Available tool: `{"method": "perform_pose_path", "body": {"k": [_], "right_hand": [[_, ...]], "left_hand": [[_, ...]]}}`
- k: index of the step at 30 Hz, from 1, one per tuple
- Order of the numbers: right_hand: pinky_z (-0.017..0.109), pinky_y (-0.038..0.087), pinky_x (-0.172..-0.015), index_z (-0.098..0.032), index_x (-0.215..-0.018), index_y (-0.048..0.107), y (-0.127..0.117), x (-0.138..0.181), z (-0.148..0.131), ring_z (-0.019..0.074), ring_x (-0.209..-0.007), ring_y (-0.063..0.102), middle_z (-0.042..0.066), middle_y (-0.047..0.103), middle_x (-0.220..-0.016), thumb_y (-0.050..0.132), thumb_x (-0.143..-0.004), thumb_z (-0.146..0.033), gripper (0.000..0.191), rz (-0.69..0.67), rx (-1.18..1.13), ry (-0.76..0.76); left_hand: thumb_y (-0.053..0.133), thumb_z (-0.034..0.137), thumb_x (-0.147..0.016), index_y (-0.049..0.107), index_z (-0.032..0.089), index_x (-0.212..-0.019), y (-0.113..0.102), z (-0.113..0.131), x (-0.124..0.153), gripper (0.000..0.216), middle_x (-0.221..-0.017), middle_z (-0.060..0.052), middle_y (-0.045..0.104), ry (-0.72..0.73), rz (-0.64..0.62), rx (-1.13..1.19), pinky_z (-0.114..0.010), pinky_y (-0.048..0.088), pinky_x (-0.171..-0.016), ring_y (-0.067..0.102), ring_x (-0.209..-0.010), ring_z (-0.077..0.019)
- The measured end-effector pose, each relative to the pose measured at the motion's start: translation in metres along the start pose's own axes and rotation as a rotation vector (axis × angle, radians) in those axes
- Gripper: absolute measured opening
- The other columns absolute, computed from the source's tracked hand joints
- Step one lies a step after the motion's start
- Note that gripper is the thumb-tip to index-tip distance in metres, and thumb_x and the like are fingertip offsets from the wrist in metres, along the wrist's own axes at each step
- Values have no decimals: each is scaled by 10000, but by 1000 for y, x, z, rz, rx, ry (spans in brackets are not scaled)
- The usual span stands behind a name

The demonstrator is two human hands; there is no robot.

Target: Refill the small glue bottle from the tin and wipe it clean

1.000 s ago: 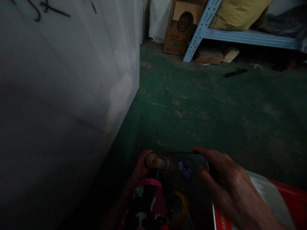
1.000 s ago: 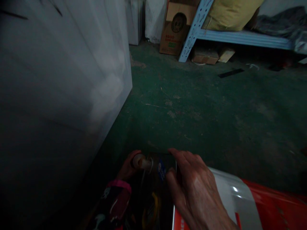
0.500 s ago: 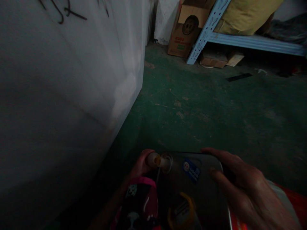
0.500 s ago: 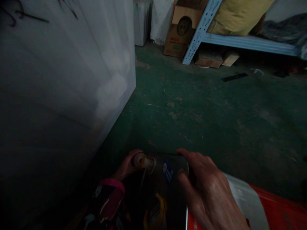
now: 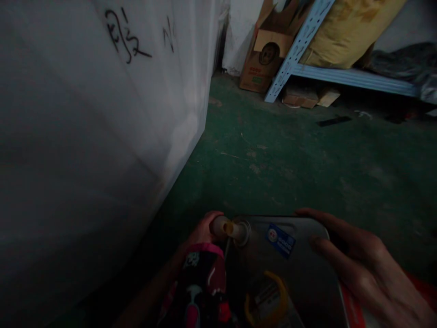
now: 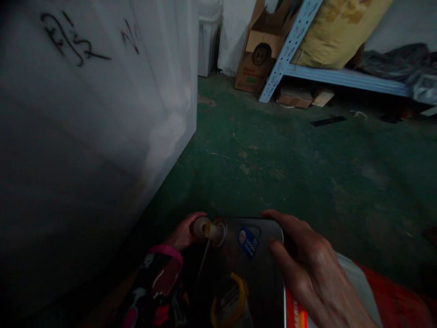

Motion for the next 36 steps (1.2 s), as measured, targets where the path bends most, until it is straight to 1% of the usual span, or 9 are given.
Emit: {"method": "perform_pose_path", "body": {"k": [6, 10, 15, 19, 24, 27, 30, 34, 36], "right_hand": [[438, 553, -674, -240, -1012, 681, -3, 2, -1, 305, -843, 670, 70, 712, -982, 472, -656, -568, 527, -37, -53, 70], [451, 540, -779, -249, -1033, 680, -8, 2, -1, 320, -949, 646, 58, 697, -1048, 486, -653, -551, 523, -30, -61, 80], [429, 551, -755, -277, -1016, 686, -17, 5, 6, 324, -956, 643, 36, 708, -1017, 511, -594, -583, 550, -42, -89, 185], [458, 515, -831, -294, -1011, 685, -25, 7, 13, 328, -992, 622, 28, 693, -1056, 519, -597, -617, 551, -13, -100, 188], [376, 547, -707, -248, -1093, 647, -39, 13, 26, 312, -912, 649, 65, 684, -1067, 572, -607, -622, 618, -50, -250, 250], [347, 530, -756, -251, -1077, 651, -52, 18, 34, 303, -937, 641, 52, 685, -1066, 610, -604, -593, 585, -5, -302, 259], [331, 520, -750, -269, -1078, 646, -61, 22, 41, 299, -953, 634, 34, 681, -1076, 627, -614, -566, 551, 22, -373, 262], [317, 516, -628, -245, -1102, 623, -68, 27, 51, 299, -853, 647, 38, 698, -953, 653, -617, -520, 558, 6, -500, 279], [297, 494, -562, -239, -1113, 610, -72, 29, 54, 275, -778, 646, 33, 695, -893, 656, -647, -484, 529, -1, -559, 256]], "left_hand": [[835, 223, -499, 523, 259, -1212, 1, 0, -4, 779, -1236, -51, 541, 5, -29, -35, -399, 385, -990, 515, -1132, -259], [837, 210, -489, 519, 248, -1226, 2, 2, -5, 804, -1238, -51, 547, 12, -40, -46, -386, 396, -985, 523, -1125, -255], [817, 208, -507, 554, 235, -1183, 1, 16, -6, 725, -1216, -63, 561, 45, -48, -67, -393, 398, -982, 529, -1116, -273], [806, 227, -533, 556, 233, -1173, 0, 30, -6, 687, -1197, -65, 564, 76, -68, -75, -378, 408, -977, 531, -1115, -271], [801, 196, -542, 536, 218, -1182, 3, 52, -6, 693, -1210, -68, 544, 101, -107, -81, -367, 394, -988, 515, -1131, -257], [806, 161, -522, 529, 219, -1187, 5, 68, -8, 722, -1210, -70, 538, 115, -143, -99, -380, 376, -1000, 498, -1145, -261], [807, 135, -508, 527, 218, -1186, 5, 86, -9, 738, -1212, -74, 529, 128, -179, -134, -387, 357, -1013, 481, -1160, -265], [781, 97, -513, 513, 213, -1194, 7, 108, -8, 741, -1217, -76, 515, 142, -209, -195, -376, 349, -1017, 479, -1160, -254], [773, 90, -509, 502, 222, -1199, 8, 116, -8, 752, -1220, -72, 513, 148, -216, -230, -379, 347, -1017, 474, -1163, -256]]}}
Point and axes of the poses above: each hand's wrist, its own x-axis away from the middle knuckle, its own y-axis out of the palm, z = x × y, the point moved 3 cm from there along -x, towards the middle knuckle
